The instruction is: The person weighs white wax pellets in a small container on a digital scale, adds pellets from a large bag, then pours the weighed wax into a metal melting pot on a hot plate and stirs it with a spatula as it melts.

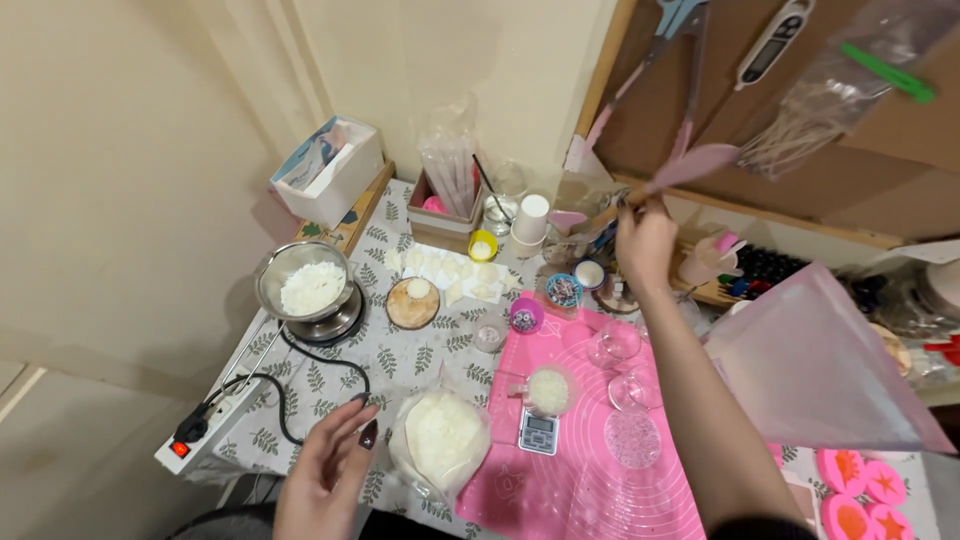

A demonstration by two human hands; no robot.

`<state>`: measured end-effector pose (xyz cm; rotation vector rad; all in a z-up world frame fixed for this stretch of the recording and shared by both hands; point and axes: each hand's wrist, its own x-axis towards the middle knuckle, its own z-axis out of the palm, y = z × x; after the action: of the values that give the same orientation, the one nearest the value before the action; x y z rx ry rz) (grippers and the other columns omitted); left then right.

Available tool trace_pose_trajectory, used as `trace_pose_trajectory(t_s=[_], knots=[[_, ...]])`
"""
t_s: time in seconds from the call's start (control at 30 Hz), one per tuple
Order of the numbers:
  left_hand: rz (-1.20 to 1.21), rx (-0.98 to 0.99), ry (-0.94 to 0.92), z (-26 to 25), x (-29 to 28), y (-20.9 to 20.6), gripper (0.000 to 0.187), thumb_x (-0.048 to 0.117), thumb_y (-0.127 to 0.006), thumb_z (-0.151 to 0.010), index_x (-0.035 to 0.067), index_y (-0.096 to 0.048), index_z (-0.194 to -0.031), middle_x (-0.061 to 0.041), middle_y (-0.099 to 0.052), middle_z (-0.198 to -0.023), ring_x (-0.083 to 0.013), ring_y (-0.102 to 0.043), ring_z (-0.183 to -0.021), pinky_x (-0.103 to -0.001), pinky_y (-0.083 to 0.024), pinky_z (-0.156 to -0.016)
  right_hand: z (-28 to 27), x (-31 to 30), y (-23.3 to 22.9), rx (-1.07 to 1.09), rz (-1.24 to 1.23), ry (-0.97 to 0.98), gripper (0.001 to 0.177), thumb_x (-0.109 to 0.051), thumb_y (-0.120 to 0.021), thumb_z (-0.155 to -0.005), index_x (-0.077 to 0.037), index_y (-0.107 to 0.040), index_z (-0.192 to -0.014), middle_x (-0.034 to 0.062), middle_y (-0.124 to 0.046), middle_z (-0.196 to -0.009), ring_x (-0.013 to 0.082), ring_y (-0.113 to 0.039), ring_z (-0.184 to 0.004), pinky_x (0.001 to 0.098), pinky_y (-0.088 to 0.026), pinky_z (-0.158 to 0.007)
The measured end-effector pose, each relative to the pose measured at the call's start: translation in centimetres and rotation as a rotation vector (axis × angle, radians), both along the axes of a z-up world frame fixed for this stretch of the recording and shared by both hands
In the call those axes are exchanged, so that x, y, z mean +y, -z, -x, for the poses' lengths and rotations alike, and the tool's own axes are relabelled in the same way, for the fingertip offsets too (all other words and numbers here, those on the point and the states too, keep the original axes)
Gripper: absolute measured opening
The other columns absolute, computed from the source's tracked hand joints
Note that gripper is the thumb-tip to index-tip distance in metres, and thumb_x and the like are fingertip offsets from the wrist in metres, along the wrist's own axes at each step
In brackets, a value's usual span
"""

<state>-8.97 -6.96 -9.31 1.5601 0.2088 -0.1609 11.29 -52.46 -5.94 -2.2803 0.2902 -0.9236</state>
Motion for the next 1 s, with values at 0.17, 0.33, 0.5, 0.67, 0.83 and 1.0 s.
trace_pose_trajectory(t_s=[0.17,0.33,0.5,0.67,0.83,1.0], knots=[[-0.014,0.018,-0.026,0.5,2.0,0.1,0.05,0.001,-0.059,-0.091,0.002,-0.053,-0.141,-0.015,-0.07,-0.136,-0.0149,-0.066,-0.115,-0.028,-0.047,-0.098,-7.6,-4.4,10.2,0.028,0.009,-0.022,0.026,-0.012,-0.068,-0.092,0.004,-0.062,-0.111,0.0222,-0.072,-0.09,0.041,-0.07,-0.084,0.0479,-0.054,-0.075],[-0.201,0.134,0.063,0.1,0.9,-2.5,0.06,0.01,-0.068,-0.088,0.007,-0.053,-0.147,-0.014,-0.067,-0.13,-0.0194,-0.068,-0.113,-0.031,-0.053,-0.093,-9.2,-6.5,15.6,0.351,0.082,-0.019,0.02,-0.016,-0.077,-0.08,0.0,-0.071,-0.091,0.024,-0.07,-0.092,0.0441,-0.067,-0.088,0.0515,-0.054,-0.077],[-0.62,-0.058,0.326,-2.4,-3.4,-3.9,0.074,0.023,-0.078,-0.082,0.004,-0.047,-0.146,-0.021,-0.055,-0.138,-0.0342,-0.059,-0.123,-0.04,-0.046,-0.101,1.3,0.1,12.0,0.223,0.12,0.103,0.026,-0.012,-0.074,-0.085,0.002,-0.065,-0.104,0.0246,-0.067,-0.1,0.043,-0.064,-0.096,0.0504,-0.052,-0.086],[-0.855,-0.204,0.513,-5.0,-5.7,-5.2,0.087,0.028,-0.079,-0.079,0.0,-0.036,-0.149,-0.026,-0.04,-0.152,-0.0455,-0.042,-0.131,-0.048,-0.034,-0.108,14.0,8.0,7.2,0.703,0.232,-0.24,0.083,-0.036,-0.095,-0.068,-0.019,-0.056,-0.139,0.0181,-0.052,-0.139,0.0453,-0.045,-0.127,0.0577,-0.037,-0.106],[-0.709,-0.415,0.494,-8.1,-6.1,-7.1,0.071,0.023,-0.072,-0.083,0.001,-0.044,-0.144,-0.023,-0.047,-0.146,-0.0419,-0.044,-0.133,-0.047,-0.036,-0.109,15.7,12.2,6.8,1.1,0.224,-0.224,0.106,-0.04,-0.092,-0.058,-0.029,-0.045,-0.152,0.011,-0.04,-0.151,0.0398,-0.045,-0.132,0.0563,-0.048,-0.102],[-0.682,-0.359,0.508,-11.0,-5.1,-7.7,0.063,0.023,-0.07,-0.086,0.004,-0.049,-0.143,-0.017,-0.056,-0.14,-0.0343,-0.052,-0.129,-0.043,-0.041,-0.107,15.7,11.3,3.7,1.082,0.071,-0.071,0.071,-0.05,-0.082,-0.074,-0.018,-0.058,-0.133,0.0096,-0.06,-0.132,0.0346,-0.062,-0.118,0.0492,-0.056,-0.098]])
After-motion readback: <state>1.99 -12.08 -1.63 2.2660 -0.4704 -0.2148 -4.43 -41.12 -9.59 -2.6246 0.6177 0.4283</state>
